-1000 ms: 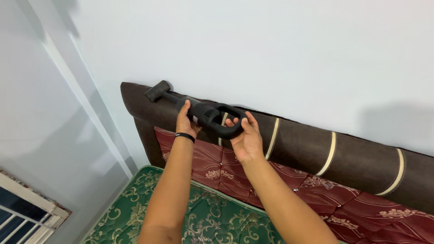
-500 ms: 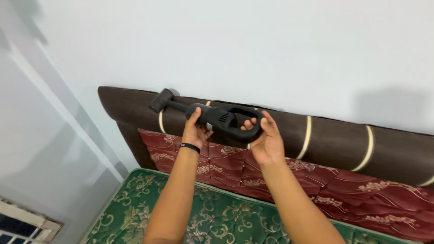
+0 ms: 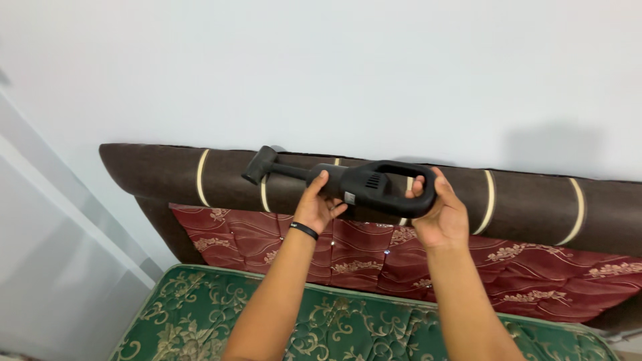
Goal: The person uses a handheld vacuum cleaner to clean a maroon and brown upholstered headboard. They move the vacuum nozzle systematically across the tufted fabric surface, covering the top edge and the main panel of the headboard.
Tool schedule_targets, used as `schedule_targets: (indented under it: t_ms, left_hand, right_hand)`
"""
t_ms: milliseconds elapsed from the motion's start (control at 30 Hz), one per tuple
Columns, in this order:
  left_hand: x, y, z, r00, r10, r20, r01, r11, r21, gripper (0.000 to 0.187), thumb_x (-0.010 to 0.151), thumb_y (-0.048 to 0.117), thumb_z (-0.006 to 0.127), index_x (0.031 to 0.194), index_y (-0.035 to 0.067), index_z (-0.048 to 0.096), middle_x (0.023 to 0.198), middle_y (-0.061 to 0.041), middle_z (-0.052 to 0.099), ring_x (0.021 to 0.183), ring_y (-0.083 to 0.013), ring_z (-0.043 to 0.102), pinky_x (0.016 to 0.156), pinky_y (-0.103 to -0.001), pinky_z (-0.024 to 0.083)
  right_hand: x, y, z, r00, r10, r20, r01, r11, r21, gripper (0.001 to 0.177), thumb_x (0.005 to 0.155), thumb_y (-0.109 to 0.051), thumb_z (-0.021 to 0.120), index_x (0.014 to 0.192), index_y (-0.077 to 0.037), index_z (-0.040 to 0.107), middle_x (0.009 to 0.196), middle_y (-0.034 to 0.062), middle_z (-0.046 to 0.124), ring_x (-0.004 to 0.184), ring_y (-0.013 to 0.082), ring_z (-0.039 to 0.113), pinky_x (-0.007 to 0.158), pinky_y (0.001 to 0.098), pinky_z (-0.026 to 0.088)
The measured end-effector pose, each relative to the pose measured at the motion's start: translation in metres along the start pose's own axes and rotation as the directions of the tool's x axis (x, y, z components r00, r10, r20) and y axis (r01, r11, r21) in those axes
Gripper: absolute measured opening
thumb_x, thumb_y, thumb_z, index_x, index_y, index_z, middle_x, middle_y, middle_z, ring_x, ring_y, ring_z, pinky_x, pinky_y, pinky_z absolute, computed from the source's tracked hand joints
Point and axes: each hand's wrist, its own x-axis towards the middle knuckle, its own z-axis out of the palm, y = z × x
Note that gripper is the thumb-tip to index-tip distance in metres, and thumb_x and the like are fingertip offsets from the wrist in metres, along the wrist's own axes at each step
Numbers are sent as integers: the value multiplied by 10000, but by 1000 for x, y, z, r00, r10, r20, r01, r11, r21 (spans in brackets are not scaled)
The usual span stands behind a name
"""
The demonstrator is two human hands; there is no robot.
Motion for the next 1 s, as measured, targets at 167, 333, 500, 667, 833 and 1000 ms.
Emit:
schedule_targets:
  t_ms: [167, 333, 500, 667, 833, 1000]
  left_hand:
    - [0, -34, 39, 998, -64, 20, 63, 997, 53, 858, 689, 625, 799, 1337, 127, 541, 1239, -119, 606, 1077, -304, 605, 920, -507, 543]
    - [-9, -59, 85, 993, -112, 41, 107, 987, 123, 956, 667, 636, 768, 1420, 175, 401, 1271, -141, 589, 1155, -346, 615, 937, -507, 551]
    - [-23, -86, 113, 978, -161, 131, 148, 983, 103, 874, 702, 601, 789, 1373, 160, 443, 1239, -126, 601, 1057, -310, 660, 867, -473, 584]
    - [-35, -96, 108, 976, -130, 172, 124, 991, 45, 731, 727, 544, 801, 1302, 188, 523, 1131, -63, 655, 943, -225, 699, 816, -408, 597]
    - [-38, -94, 80, 991, -52, 126, 50, 998, 25, 623, 752, 480, 809, 1235, 166, 574, 1067, -49, 675, 953, -207, 705, 819, -395, 610]
    - [-44, -84, 28, 997, 5, 82, 0, 998, -61, 555, 747, 412, 796, 1201, 170, 588, 1037, -23, 673, 938, -194, 674, 826, -387, 588]
  right_hand:
    - [-7, -42, -26, 988, -50, -144, 50, 999, -7, 394, 1006, -189, 586, 1386, -85, 573, 1054, 115, 704, 827, 169, 695, 786, 353, 569]
    - [-10, -86, -66, 983, -131, -125, 130, 991, -16, 363, 1039, -197, 580, 1374, -57, 571, 1078, 139, 697, 832, 171, 696, 761, 330, 561]
    - [-24, -123, -105, 984, -180, -2, 180, 984, 8, 327, 1097, -199, 546, 1385, -44, 547, 1101, 158, 681, 869, 186, 694, 777, 341, 565]
    - [-30, -127, -118, 986, -158, 56, 157, 987, 27, 354, 1086, -159, 535, 1412, -22, 549, 1121, 172, 682, 859, 188, 686, 776, 343, 565]
    - [-27, -96, -110, 990, -121, 76, 123, 992, -16, 419, 1031, -173, 578, 1423, -27, 558, 1061, 133, 670, 811, 172, 648, 726, 326, 536]
    - [-28, -45, -90, 998, -61, 28, 63, 995, -83, 502, 941, -192, 626, 1422, -60, 571, 951, 73, 646, 722, 160, 579, 649, 310, 495]
